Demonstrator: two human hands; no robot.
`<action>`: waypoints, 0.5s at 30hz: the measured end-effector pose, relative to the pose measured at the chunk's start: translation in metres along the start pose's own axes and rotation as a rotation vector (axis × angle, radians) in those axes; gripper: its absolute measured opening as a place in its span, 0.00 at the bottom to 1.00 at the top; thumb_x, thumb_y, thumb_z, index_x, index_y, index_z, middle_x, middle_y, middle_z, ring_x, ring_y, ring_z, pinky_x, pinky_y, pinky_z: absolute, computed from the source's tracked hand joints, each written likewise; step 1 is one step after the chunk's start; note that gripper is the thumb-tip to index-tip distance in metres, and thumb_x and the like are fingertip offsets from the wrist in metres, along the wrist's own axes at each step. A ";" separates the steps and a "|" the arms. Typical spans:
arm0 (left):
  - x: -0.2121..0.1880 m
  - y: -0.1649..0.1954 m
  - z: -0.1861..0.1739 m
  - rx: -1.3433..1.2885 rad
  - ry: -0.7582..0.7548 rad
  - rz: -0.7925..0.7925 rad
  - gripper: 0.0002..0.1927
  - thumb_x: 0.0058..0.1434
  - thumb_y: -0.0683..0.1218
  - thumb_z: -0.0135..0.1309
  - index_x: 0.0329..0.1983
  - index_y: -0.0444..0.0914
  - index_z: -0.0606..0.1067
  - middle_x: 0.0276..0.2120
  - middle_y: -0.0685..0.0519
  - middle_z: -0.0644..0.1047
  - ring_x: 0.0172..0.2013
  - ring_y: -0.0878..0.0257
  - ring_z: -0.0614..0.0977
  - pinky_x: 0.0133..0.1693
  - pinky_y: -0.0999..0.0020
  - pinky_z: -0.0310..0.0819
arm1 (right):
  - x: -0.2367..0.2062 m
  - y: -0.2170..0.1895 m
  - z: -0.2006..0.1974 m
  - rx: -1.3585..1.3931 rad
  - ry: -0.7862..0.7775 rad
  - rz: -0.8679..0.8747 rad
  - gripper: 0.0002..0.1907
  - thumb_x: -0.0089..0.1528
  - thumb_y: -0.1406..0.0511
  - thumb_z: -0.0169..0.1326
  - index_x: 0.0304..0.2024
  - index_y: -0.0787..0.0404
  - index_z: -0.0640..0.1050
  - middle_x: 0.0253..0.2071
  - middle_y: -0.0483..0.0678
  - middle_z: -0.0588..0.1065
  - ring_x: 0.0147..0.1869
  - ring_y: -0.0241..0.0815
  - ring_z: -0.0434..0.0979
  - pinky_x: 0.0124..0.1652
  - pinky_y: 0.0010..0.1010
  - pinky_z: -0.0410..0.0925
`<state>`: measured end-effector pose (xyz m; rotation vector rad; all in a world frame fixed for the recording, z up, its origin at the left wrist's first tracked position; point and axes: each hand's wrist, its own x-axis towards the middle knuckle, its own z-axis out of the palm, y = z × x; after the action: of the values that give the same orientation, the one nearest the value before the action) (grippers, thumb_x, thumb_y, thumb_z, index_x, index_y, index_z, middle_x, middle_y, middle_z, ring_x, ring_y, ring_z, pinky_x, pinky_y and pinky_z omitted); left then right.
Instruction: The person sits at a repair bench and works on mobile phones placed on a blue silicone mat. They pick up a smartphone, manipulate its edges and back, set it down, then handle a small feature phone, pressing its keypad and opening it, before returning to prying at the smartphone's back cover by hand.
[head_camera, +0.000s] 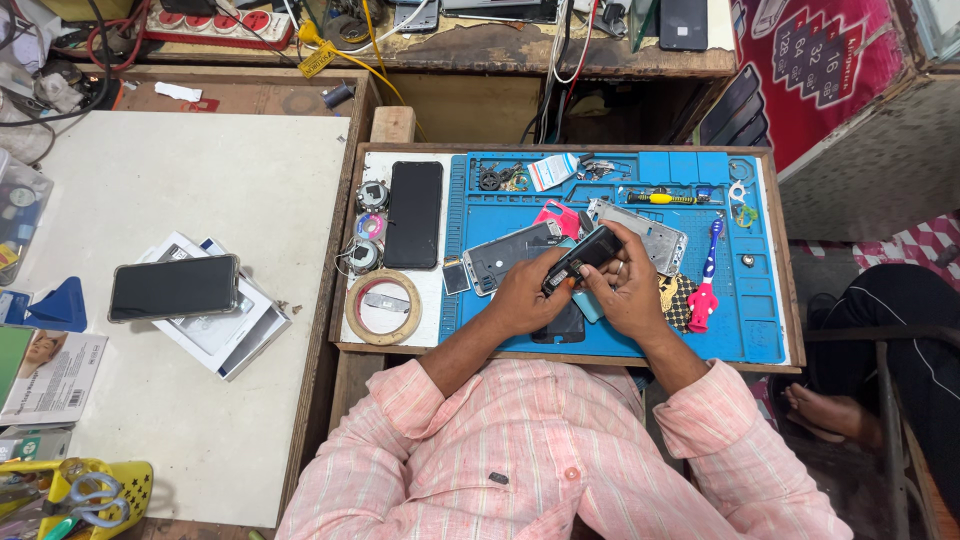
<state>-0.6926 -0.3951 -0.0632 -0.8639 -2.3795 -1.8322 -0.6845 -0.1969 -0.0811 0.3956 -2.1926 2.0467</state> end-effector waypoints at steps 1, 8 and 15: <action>0.004 -0.003 -0.005 -0.001 -0.002 -0.002 0.18 0.62 0.43 0.55 0.55 0.37 0.73 0.27 0.46 0.80 0.28 0.52 0.85 0.31 0.58 0.75 | 0.006 0.002 0.003 -0.002 0.002 0.003 0.34 0.64 0.77 0.55 0.71 0.64 0.60 0.50 0.54 0.72 0.48 0.38 0.80 0.42 0.28 0.79; 0.016 -0.014 -0.022 -0.007 -0.001 0.006 0.18 0.62 0.43 0.55 0.55 0.36 0.73 0.27 0.46 0.79 0.28 0.52 0.85 0.31 0.59 0.75 | 0.027 0.008 0.013 -0.015 0.000 -0.005 0.34 0.64 0.77 0.56 0.71 0.64 0.60 0.50 0.54 0.73 0.49 0.38 0.80 0.42 0.28 0.79; 0.015 -0.019 -0.027 -0.020 -0.003 -0.001 0.18 0.61 0.43 0.55 0.55 0.36 0.73 0.27 0.46 0.79 0.27 0.53 0.85 0.31 0.60 0.76 | 0.029 0.010 0.018 -0.002 -0.002 -0.005 0.34 0.63 0.77 0.56 0.70 0.64 0.60 0.50 0.54 0.73 0.49 0.39 0.81 0.42 0.28 0.79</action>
<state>-0.7221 -0.4164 -0.0669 -0.8677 -2.3674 -1.8599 -0.7136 -0.2177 -0.0845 0.4025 -2.1924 2.0431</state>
